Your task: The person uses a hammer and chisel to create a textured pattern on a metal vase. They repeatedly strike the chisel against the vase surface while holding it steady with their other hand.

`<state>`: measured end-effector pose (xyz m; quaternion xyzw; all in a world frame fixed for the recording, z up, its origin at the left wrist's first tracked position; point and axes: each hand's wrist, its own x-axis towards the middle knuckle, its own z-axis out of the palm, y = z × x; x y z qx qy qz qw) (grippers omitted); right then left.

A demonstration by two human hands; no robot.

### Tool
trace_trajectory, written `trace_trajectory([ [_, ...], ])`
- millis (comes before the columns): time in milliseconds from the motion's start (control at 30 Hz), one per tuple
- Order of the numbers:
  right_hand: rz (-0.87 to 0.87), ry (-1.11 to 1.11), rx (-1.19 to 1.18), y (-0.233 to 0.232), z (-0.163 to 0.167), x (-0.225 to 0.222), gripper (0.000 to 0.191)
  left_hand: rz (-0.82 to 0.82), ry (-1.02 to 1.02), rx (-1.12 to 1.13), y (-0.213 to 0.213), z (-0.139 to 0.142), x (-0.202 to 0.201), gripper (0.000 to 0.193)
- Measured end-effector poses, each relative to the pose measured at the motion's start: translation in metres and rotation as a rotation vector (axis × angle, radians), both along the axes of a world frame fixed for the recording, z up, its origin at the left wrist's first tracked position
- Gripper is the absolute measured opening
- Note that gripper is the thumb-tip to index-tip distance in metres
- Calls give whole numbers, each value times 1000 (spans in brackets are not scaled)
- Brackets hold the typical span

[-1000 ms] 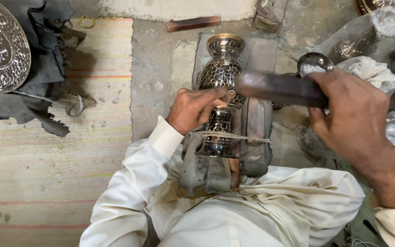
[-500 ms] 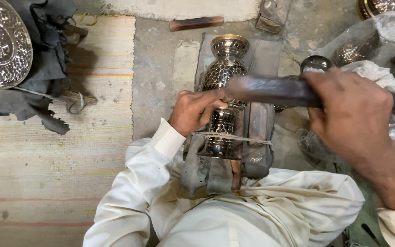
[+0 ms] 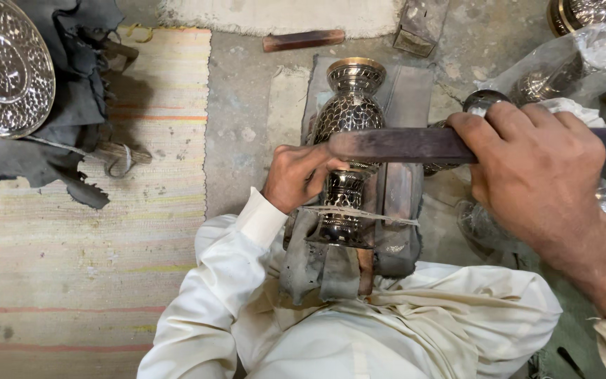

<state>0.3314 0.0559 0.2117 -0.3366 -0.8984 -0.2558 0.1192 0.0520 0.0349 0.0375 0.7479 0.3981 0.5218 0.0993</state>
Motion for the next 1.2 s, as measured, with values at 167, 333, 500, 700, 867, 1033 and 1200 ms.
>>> trace_trajectory([
  [167, -50, -99, -16, 1, 5, -6, 39, 32, -22, -7, 0, -4, 0, 25],
  [333, -23, -17, -55, 1, 14, -10, 40, 0, -43, 36, 0, -6, -1, 40],
  [500, 55, 10, -26, 1, 19, -14, 46, 45, -41, 30, -1, -10, 0, 25],
  [700, 39, -5, -16, 5, 12, -13, 36, 81, -27, -35, 2, -23, -1, 26],
  [867, -105, -169, -19, 6, 8, -10, 24, 74, -131, -5, 0, -27, 2, 29],
  [1033, -91, 5, -224, 10, 3, 0, 43, 109, -528, -102, -1, -18, 2, 14],
  [1200, -419, 22, -685, 20, -9, 14, 44, -49, -696, -430, -12, -1, -5, 26],
])
